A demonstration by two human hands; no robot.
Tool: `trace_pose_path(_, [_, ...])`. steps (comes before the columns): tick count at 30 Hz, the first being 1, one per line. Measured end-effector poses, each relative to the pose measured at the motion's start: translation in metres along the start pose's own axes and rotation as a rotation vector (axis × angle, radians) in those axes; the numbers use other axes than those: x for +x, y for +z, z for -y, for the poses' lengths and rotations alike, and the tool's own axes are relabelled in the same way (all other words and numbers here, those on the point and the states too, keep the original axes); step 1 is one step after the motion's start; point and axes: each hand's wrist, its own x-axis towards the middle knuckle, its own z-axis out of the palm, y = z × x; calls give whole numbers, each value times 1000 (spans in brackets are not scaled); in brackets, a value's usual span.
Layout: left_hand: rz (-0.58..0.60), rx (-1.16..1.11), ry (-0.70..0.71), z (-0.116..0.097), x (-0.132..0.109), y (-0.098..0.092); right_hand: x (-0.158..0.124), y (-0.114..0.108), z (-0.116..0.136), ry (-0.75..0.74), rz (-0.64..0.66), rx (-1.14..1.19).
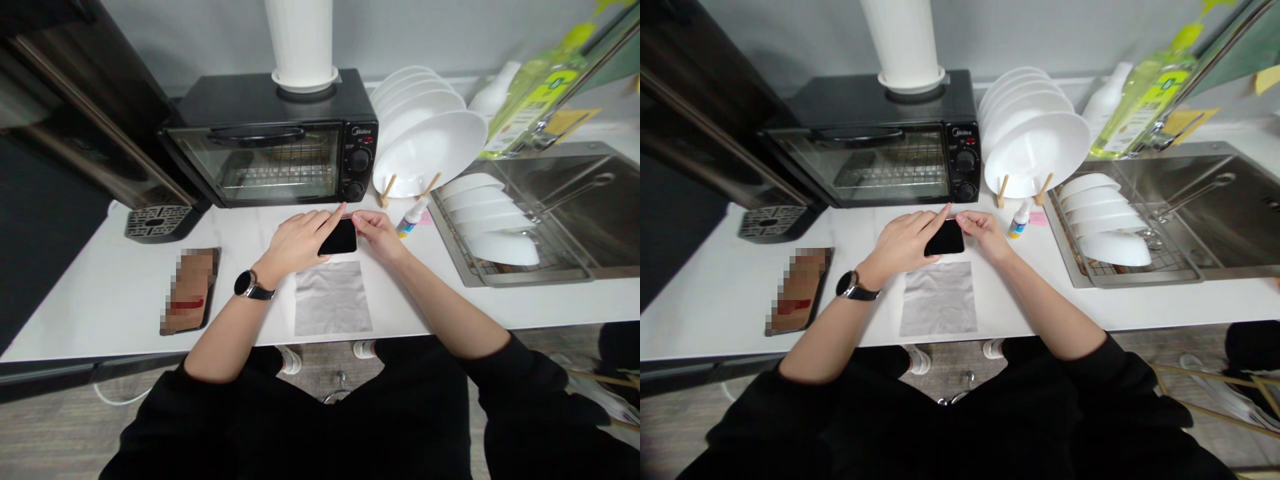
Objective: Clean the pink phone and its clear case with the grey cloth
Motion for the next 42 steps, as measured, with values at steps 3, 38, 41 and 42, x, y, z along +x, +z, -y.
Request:
trace_pose_path(3, [10, 8, -5, -1, 0, -1, -1, 2, 0, 4, -11, 15])
trace_pose_path(38, [-92, -324, -242, -2, 2, 0, -7, 8, 3, 53, 236, 221])
trace_pose_path(41, [-90, -402, -301, -1, 1, 1, -10, 11, 5, 66, 270, 220])
trace_pose_path(42, [-92, -422, -319, -1, 1, 2, -10, 12, 5, 78, 266, 218])
